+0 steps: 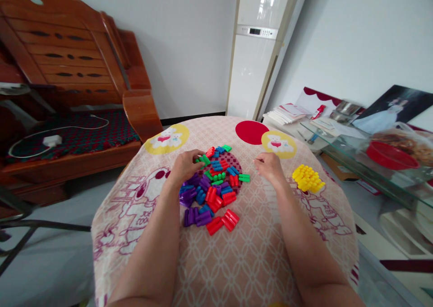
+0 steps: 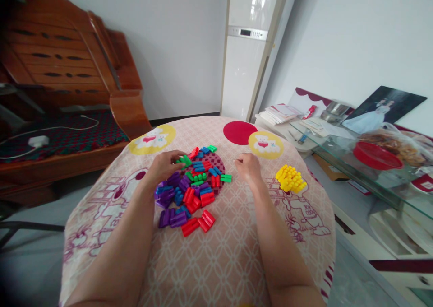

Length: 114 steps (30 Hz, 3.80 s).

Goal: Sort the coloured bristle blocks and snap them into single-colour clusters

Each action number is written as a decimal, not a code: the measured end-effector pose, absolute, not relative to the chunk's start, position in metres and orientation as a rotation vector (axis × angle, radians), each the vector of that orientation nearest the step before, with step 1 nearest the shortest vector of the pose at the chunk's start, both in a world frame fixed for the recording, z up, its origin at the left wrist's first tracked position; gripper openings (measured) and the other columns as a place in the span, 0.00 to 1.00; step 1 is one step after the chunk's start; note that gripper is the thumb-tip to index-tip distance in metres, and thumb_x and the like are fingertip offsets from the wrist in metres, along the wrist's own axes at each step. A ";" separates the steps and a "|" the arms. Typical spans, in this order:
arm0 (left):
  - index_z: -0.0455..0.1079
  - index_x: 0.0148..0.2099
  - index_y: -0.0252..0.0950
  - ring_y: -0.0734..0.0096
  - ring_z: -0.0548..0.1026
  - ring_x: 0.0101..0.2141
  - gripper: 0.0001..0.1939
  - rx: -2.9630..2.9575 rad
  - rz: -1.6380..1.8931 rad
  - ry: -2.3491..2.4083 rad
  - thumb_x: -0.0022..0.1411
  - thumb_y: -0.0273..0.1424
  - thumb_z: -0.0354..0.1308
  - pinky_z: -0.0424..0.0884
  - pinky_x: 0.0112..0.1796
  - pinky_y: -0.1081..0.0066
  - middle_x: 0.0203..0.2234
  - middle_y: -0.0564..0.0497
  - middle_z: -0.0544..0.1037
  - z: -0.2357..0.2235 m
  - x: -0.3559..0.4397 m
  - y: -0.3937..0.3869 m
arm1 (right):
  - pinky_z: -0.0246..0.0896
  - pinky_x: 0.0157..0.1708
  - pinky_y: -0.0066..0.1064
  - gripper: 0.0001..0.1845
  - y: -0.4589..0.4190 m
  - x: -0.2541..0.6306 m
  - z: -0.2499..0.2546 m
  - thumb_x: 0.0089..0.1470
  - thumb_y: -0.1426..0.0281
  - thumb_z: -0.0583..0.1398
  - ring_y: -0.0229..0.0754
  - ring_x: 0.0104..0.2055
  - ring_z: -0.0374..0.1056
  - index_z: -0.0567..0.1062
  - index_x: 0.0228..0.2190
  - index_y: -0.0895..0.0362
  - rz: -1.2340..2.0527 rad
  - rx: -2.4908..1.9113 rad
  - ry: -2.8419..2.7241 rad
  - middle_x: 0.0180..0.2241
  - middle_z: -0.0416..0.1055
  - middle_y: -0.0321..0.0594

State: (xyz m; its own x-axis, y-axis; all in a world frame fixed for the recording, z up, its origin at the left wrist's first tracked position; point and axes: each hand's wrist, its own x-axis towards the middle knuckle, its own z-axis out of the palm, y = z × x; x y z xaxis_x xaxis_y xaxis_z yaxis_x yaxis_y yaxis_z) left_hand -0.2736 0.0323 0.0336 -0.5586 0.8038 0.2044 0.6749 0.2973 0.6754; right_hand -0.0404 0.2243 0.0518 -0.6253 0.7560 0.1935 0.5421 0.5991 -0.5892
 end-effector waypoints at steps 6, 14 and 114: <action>0.77 0.42 0.35 0.69 0.76 0.30 0.15 1.559 1.250 2.127 0.51 0.31 0.59 0.70 0.33 0.72 0.30 0.51 0.81 0.048 -0.244 0.046 | 0.60 0.25 0.24 0.15 0.188 -0.061 0.046 0.55 0.65 0.60 0.36 0.24 0.69 0.81 0.40 0.58 1.053 -0.592 -2.352 0.25 0.76 0.36; 0.73 0.40 0.35 0.70 0.76 0.30 0.12 1.634 1.248 1.965 0.50 0.25 0.58 0.72 0.33 0.72 0.28 0.53 0.79 0.050 -0.202 0.066 | 0.58 0.25 0.22 0.08 0.187 -0.058 0.046 0.53 0.69 0.62 0.36 0.25 0.70 0.81 0.30 0.58 1.055 -0.538 -2.460 0.22 0.74 0.35; 0.81 0.34 0.36 0.71 0.73 0.27 0.15 1.734 0.492 2.127 0.47 0.23 0.54 0.62 0.28 0.76 0.25 0.52 0.80 0.048 -0.226 0.051 | 0.71 0.35 0.33 0.13 0.269 -0.005 0.055 0.46 0.64 0.61 0.44 0.31 0.75 0.79 0.32 0.58 0.694 -0.850 -1.993 0.28 0.78 0.41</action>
State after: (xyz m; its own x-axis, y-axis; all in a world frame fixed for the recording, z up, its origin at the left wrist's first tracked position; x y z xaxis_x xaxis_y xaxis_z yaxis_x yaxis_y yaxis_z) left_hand -0.2258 0.0514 0.0481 -0.1884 0.9808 -0.0512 0.8587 0.1898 0.4760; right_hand -0.0047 0.2690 0.0553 -0.4176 0.7714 0.4802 0.3066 0.6171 -0.7247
